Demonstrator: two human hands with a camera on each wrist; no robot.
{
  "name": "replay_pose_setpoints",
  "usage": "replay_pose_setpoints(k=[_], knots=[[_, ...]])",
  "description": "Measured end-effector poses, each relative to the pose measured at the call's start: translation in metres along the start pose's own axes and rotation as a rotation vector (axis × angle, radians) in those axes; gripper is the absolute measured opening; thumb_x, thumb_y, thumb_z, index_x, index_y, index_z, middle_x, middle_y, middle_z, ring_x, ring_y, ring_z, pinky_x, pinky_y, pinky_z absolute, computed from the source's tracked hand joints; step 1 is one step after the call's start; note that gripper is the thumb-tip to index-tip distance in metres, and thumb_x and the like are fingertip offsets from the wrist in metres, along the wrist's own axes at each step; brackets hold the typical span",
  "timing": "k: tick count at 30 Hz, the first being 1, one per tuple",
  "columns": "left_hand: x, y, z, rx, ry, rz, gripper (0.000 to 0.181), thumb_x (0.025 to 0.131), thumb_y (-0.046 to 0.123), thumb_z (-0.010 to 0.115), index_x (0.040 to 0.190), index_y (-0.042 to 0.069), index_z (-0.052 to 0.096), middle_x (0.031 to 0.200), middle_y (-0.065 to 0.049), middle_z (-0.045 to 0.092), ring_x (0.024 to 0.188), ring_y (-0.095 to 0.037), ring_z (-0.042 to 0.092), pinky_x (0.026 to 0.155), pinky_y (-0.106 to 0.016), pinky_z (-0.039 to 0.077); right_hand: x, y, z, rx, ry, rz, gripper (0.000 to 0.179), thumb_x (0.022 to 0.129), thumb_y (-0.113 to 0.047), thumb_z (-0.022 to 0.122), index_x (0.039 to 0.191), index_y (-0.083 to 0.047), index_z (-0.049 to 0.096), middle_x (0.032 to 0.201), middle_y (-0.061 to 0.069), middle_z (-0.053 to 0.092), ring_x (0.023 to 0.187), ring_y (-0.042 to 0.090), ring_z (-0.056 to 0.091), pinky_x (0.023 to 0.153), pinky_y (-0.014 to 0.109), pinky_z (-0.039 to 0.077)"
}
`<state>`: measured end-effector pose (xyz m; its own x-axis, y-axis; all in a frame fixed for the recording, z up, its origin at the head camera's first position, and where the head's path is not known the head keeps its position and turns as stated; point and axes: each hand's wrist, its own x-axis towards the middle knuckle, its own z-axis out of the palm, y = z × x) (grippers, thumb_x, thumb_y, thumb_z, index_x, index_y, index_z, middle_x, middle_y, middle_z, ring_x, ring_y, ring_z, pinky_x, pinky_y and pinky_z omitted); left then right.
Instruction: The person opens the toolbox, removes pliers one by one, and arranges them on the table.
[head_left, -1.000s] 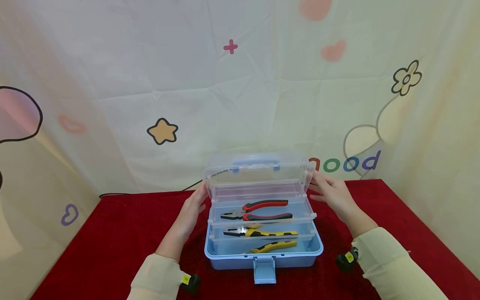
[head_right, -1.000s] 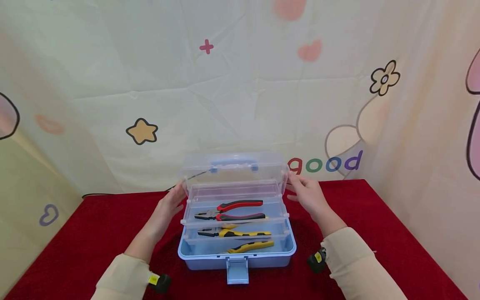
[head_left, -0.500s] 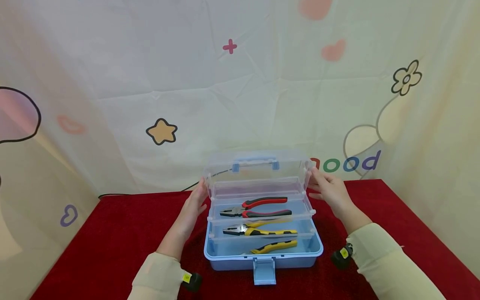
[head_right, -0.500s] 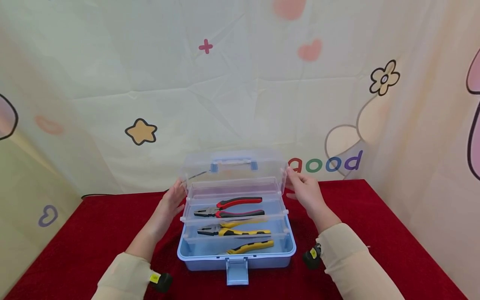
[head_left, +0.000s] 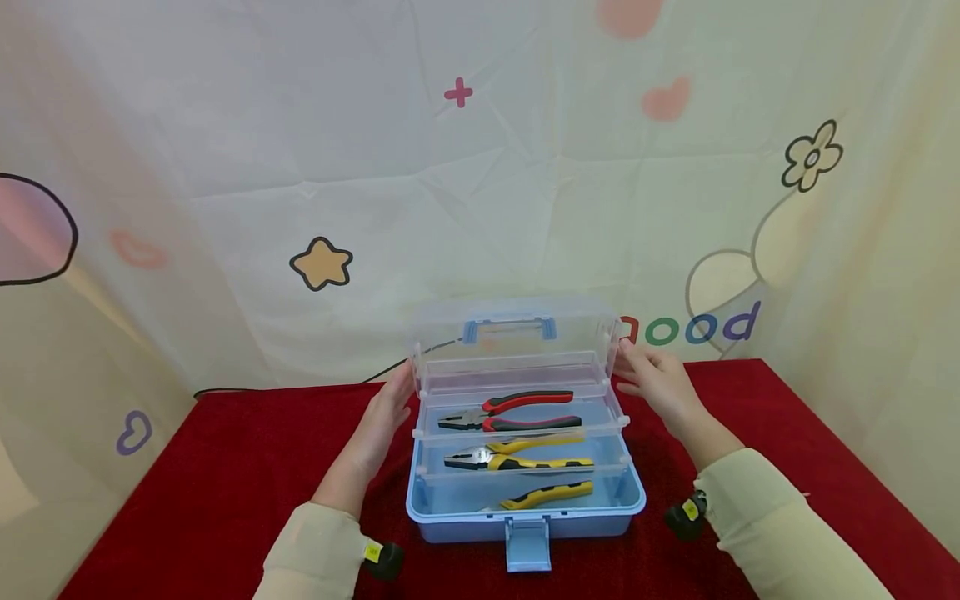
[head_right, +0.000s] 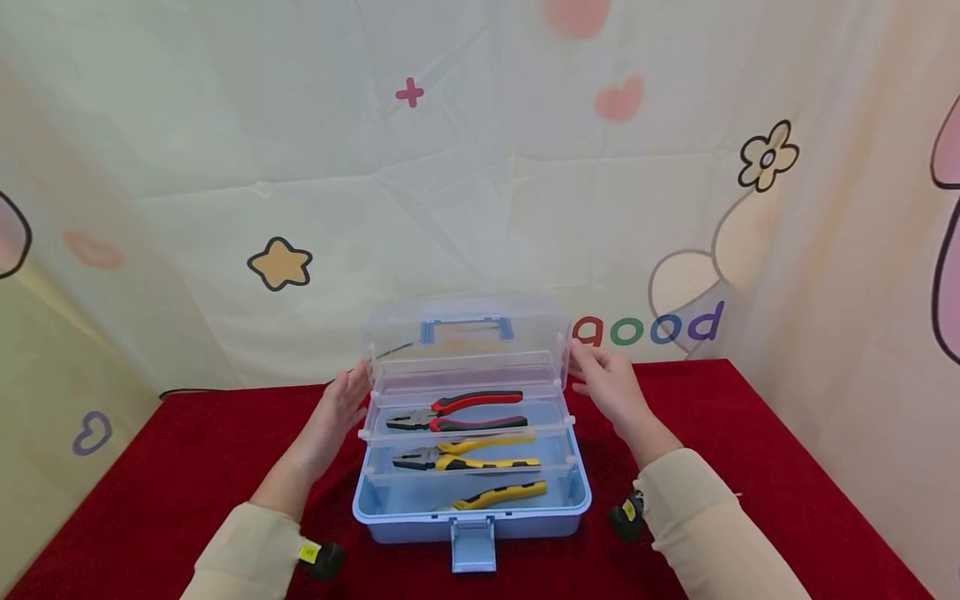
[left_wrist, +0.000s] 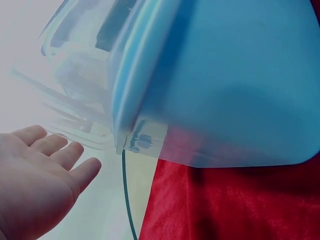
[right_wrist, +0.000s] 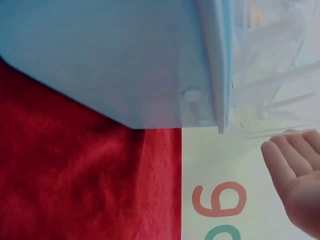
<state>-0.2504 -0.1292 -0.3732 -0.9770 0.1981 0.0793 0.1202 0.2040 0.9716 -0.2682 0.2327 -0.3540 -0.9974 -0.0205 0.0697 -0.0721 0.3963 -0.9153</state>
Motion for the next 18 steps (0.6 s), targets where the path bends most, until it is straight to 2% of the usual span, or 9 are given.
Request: replay_pose_setpoints(k=[4, 10, 14, 18], knots=[[0.0014, -0.0011, -0.001, 0.02, -0.013, 0.008, 0.053, 0.098, 0.049, 0.029, 0.149, 0.038, 0.021, 0.158, 0.003, 0.017, 0.146, -0.028, 0.014, 0.115, -0.058, 0.014, -0.001, 0.0039, -0.0023, 0.001, -0.05, -0.037, 0.065, 0.097, -0.05, 0.036, 0.146, -0.007, 0.034, 0.147, 0.019, 0.04, 0.132, 0.037, 0.043, 0.1, 0.045, 0.043], [0.005, -0.0025, -0.0033, 0.038, -0.025, -0.028, 0.053, 0.097, 0.053, 0.029, 0.147, 0.043, 0.02, 0.158, 0.006, 0.016, 0.146, -0.026, 0.013, 0.116, -0.057, 0.013, 0.001, 0.0085, -0.0017, 0.005, -0.1, -0.062, 0.062, 0.098, -0.047, 0.036, 0.148, -0.012, 0.03, 0.15, 0.016, 0.035, 0.136, 0.037, 0.037, 0.103, 0.05, 0.039], [0.007, -0.0034, -0.0036, 0.01, -0.044, -0.044, 0.051, 0.097, 0.053, 0.027, 0.147, 0.044, 0.022, 0.158, 0.007, 0.016, 0.147, -0.026, 0.012, 0.116, -0.059, 0.011, 0.0015, 0.0102, -0.0014, 0.008, -0.107, -0.062, 0.061, 0.098, -0.046, 0.036, 0.149, -0.013, 0.03, 0.151, 0.015, 0.034, 0.137, 0.038, 0.036, 0.104, 0.051, 0.038], [0.0091, -0.0053, -0.0047, -0.017, -0.064, -0.048, 0.054, 0.097, 0.05, 0.027, 0.149, 0.039, 0.018, 0.159, 0.004, 0.015, 0.147, -0.028, 0.012, 0.115, -0.06, 0.009, 0.0011, 0.0107, -0.0014, 0.015, -0.12, -0.06, 0.059, 0.099, -0.044, 0.036, 0.149, -0.013, 0.028, 0.152, 0.015, 0.032, 0.137, 0.038, 0.035, 0.104, 0.05, 0.038]])
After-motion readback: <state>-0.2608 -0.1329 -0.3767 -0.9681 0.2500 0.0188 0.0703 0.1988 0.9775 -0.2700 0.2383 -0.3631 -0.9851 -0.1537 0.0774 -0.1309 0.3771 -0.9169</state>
